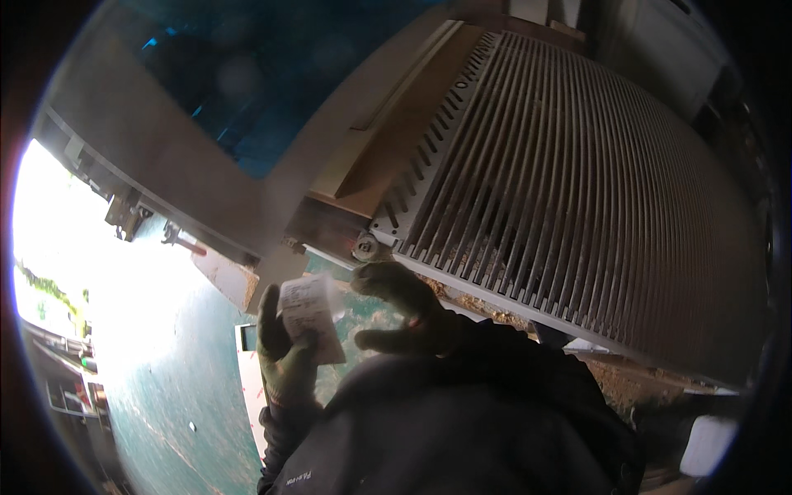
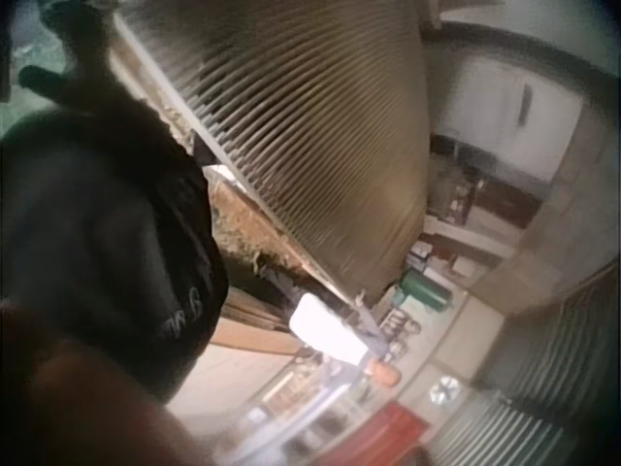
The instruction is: The person applies small paper labels to a large board on a CNC machine table. They peel labels from a sheet and place them on specific spots on the board while another person assists by holding the board steady.
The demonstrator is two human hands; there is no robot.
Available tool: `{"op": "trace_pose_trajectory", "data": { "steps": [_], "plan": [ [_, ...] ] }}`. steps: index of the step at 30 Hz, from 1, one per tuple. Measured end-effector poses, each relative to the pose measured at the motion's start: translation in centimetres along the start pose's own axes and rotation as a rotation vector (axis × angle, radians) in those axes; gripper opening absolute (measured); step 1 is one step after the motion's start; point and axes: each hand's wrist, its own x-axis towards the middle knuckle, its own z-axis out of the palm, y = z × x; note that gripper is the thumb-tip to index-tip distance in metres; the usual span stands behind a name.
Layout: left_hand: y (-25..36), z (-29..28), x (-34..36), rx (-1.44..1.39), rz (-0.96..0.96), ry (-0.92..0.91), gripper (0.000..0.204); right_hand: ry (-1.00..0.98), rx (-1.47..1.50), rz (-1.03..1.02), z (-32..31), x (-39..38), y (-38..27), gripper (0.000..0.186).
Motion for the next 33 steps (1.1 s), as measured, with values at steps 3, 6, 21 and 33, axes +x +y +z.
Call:
{"op": "trace_pose_trajectory", "data": {
  "steps": [3,6,21,33],
  "plan": [
    [-0.2,-1.1,0.1,0.020,0.054,-0.016,0.085,0.012,0.050,-0.003,0.6,0.0,0.5,0.071],
    [-0.3,-1.8,-0.3,0.087,0.077,0.040,0.088,0.023,0.092,0.041,1.1,-0.4,0.6,0.069],
    [-0.2,-2.5,-1.4,0.094,0.083,0.052,0.092,0.057,0.160,0.051,1.8,-1.3,-0.1,0.065],
    [-0.5,-1.6,-2.0,0.064,0.114,0.055,0.093,-0.027,0.140,0.090,1.0,-1.7,-1.8,0.065]
  ]
}}
